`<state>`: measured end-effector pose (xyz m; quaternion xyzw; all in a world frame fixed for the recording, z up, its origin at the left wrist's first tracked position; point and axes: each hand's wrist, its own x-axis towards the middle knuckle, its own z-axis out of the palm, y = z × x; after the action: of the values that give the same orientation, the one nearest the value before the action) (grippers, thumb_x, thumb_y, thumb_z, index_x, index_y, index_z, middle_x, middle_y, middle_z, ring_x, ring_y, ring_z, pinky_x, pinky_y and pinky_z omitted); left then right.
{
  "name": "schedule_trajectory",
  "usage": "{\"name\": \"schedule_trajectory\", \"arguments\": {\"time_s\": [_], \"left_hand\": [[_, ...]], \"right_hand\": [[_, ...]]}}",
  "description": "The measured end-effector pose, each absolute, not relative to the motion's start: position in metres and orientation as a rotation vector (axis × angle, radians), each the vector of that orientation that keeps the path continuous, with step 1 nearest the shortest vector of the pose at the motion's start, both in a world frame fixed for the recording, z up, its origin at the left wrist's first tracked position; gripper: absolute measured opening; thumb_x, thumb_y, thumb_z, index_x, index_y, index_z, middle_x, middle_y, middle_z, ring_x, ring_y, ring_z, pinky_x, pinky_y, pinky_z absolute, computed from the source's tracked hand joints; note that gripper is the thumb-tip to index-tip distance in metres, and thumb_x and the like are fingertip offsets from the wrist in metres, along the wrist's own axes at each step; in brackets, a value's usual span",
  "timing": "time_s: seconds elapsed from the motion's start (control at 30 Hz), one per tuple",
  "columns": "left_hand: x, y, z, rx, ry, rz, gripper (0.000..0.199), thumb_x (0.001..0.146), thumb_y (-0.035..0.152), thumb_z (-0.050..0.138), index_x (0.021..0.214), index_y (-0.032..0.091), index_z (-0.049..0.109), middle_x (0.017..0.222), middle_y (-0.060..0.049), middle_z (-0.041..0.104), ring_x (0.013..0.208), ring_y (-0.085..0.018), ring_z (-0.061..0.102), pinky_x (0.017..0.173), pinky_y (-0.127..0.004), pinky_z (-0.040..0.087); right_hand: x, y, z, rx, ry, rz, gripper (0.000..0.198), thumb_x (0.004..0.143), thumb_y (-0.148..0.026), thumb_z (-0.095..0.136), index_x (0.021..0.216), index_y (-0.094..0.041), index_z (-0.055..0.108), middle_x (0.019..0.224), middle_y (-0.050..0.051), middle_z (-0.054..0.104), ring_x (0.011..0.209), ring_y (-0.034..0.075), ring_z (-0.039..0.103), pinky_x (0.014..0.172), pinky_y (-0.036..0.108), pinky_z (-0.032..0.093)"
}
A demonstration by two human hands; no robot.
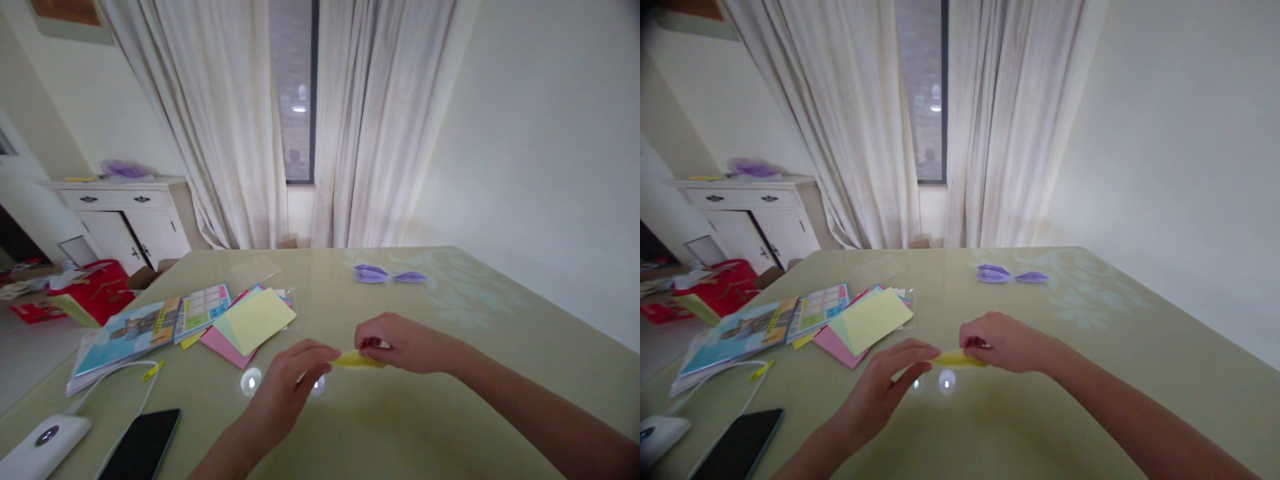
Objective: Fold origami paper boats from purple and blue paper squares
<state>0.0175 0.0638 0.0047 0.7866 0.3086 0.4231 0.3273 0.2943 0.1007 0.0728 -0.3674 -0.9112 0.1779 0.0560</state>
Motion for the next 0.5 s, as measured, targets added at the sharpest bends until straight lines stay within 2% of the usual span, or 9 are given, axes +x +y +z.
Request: {"name": "schedule_trajectory", "arguments": {"time_s": [0.1,0.2,0.27,0.33,0.4,0.5], "left_hand": [[0.0,0.046,0.014,2.086,0.694,0.936,0.014,0.104,0.027,0.069,0.107,0.028,0.083,0.103,-0.003,0.083,0.094,-0.015,0.076,0.085,-0.021,0.056],[-0.011,0.028,0.018,2.038,0.815,0.904,0.008,0.098,0.033,0.078,0.097,0.028,0.084,0.088,0.0,0.082,0.081,-0.013,0.075,0.077,-0.018,0.054],[-0.012,0.018,0.017,1.949,0.919,0.95,0.01,0.096,0.035,0.08,0.093,0.027,0.084,0.081,0.0,0.08,0.075,-0.013,0.074,0.071,-0.017,0.054],[-0.011,0.012,0.013,1.855,0.976,0.989,0.014,0.094,0.037,0.08,0.09,0.024,0.084,0.078,-0.001,0.079,0.072,-0.014,0.074,0.067,-0.017,0.055],[-0.009,0.008,0.007,1.788,0.992,0.986,0.017,0.094,0.039,0.079,0.088,0.023,0.083,0.077,-0.002,0.079,0.071,-0.015,0.074,0.067,-0.017,0.056],[-0.007,0.004,-0.004,1.699,0.941,0.966,0.017,0.092,0.039,0.082,0.09,0.023,0.085,0.079,-0.004,0.08,0.073,-0.016,0.075,0.069,-0.019,0.058]], "right_hand": [[0.285,0.087,0.082,-0.99,-2.659,0.951,0.014,0.1,-0.022,0.066,0.101,-0.019,0.079,0.085,0.001,0.078,0.074,0.015,0.071,0.07,0.024,0.051],[0.279,0.07,0.086,-0.962,-2.497,1.166,0.021,0.1,-0.034,0.072,0.115,-0.02,0.078,0.091,0.002,0.078,0.082,0.017,0.073,0.075,0.026,0.054],[0.272,0.053,0.086,-0.919,-2.362,1.074,0.027,0.103,-0.043,0.07,0.12,-0.022,0.075,0.112,0.006,0.077,0.102,0.02,0.072,0.089,0.03,0.054],[0.264,0.034,0.083,-0.852,-2.323,0.915,0.025,0.108,-0.042,0.063,0.114,-0.021,0.076,0.112,0.006,0.075,0.108,0.02,0.069,0.098,0.033,0.051],[0.254,0.018,0.076,-0.88,-2.346,0.804,0.024,0.104,-0.044,0.071,0.113,-0.022,0.075,0.109,0.005,0.075,0.106,0.021,0.067,0.097,0.033,0.049],[0.242,0.003,0.061,-0.922,-2.278,0.761,0.016,0.106,-0.038,0.068,0.104,-0.023,0.074,0.098,0.003,0.074,0.097,0.019,0.065,0.091,0.032,0.048]]}}
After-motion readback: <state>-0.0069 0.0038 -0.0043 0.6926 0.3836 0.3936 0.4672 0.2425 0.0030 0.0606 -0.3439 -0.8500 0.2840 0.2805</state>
